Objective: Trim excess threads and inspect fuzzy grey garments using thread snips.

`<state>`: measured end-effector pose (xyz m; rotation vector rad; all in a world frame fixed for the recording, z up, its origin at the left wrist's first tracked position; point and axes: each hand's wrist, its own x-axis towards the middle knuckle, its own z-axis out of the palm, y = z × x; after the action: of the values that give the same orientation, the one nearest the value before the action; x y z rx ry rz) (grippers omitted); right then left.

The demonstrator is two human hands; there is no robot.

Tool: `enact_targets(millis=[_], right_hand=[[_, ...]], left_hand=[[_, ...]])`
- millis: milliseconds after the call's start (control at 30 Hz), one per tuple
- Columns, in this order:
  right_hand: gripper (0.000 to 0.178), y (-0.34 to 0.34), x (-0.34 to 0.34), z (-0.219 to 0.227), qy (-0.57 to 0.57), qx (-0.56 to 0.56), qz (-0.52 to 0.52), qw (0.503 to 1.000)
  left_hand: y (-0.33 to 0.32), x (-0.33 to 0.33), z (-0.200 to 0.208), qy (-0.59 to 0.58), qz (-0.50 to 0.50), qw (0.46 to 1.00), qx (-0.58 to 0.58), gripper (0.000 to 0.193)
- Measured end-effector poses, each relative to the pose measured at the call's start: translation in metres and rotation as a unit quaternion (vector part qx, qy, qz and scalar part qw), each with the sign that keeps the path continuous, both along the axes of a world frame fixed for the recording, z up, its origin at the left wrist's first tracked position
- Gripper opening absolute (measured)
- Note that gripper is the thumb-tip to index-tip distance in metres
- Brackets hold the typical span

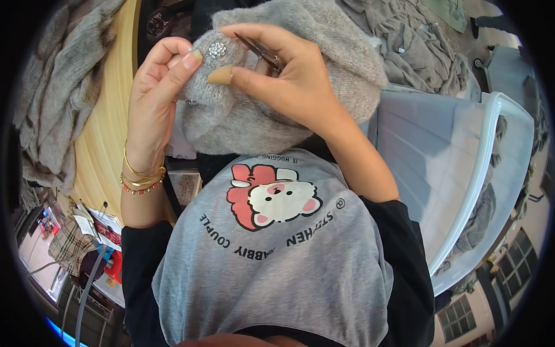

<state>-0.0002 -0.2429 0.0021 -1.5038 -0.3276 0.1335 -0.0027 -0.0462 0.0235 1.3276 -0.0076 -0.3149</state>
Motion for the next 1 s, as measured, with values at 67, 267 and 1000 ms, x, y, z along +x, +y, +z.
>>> enact_targets(millis=[67,267,1000], right_hand=[[0.039,-0.001,0.000,-0.006,0.018,-0.033,-0.012,0.999],[0.015,-0.012,0.007,-0.023,0.148,0.035,-0.124,0.981],[0.013,-0.059,0.021,-0.045,0.238,0.313,-0.156,0.906]], left_hand=[[0.001,0.001,-0.005,0.007,-0.008,1.000,0.015,0.009],[0.012,0.001,-0.009,-0.021,-0.071,0.996,0.052,0.021],[0.023,0.016,-0.006,-0.219,-0.150,0.960,-0.084,0.037]])
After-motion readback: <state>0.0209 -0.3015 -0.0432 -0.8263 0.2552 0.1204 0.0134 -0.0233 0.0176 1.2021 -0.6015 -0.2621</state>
